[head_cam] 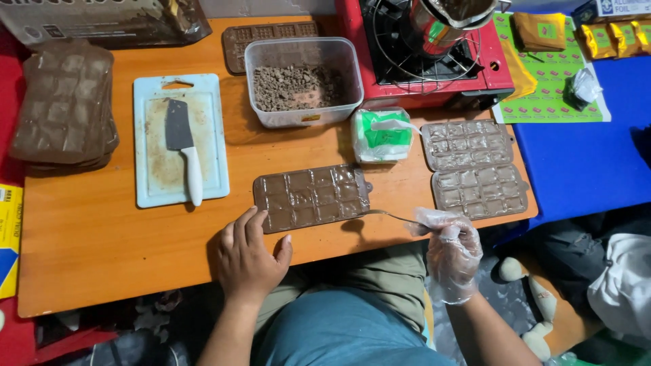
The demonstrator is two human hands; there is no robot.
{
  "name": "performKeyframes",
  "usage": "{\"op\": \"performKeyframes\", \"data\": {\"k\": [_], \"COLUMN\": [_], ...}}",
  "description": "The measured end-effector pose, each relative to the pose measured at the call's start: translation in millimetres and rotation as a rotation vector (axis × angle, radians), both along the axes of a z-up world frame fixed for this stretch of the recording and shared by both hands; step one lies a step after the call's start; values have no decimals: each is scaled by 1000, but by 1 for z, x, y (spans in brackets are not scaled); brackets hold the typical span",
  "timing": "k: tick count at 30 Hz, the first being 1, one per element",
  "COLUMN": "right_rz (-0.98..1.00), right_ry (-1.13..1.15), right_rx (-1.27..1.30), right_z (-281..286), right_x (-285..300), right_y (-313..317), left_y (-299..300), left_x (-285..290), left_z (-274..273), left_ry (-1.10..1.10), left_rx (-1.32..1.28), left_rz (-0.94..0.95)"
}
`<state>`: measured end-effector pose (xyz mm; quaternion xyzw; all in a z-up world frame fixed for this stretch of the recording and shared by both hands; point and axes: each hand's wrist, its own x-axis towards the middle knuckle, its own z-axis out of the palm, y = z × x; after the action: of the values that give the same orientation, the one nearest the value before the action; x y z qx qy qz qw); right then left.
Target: Using a spoon to level and spread melted chocolate evenly within the cavities of a plastic mold.
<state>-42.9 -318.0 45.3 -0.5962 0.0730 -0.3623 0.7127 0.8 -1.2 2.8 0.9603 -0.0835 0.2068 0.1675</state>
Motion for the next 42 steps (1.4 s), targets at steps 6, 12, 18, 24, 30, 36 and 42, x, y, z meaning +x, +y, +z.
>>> {"op": "performKeyframes", "data": {"k": [6,12,18,24,30,36,42], "right_rz": [216,195,258,201,200,70,128], "right_ry": [35,79,30,101,71,88,-93], "right_rx": [118,104,174,209,240,282,200], "right_z": [-30,-20,-34,-24,-23,-45,64], "right_x": [-9,-8,-10,-8,-4,7,53], "right_y": [-31,-24,-33,-23,-20,-40,-49], "left_y": [-2,-2,-2,-2,-2,-2,-1], "left_x": [0,1,0,-1,-4,-4,-3], "left_z": [19,19,19,18,13,13,12], "left_ry": [-41,-96,-56,-47,-8,-14,-88], "left_rx": [-17,-7,-27,-29,-26,-54,-57], "left_rz": [-17,-35,-24,-25,-1,-12,-20]}}
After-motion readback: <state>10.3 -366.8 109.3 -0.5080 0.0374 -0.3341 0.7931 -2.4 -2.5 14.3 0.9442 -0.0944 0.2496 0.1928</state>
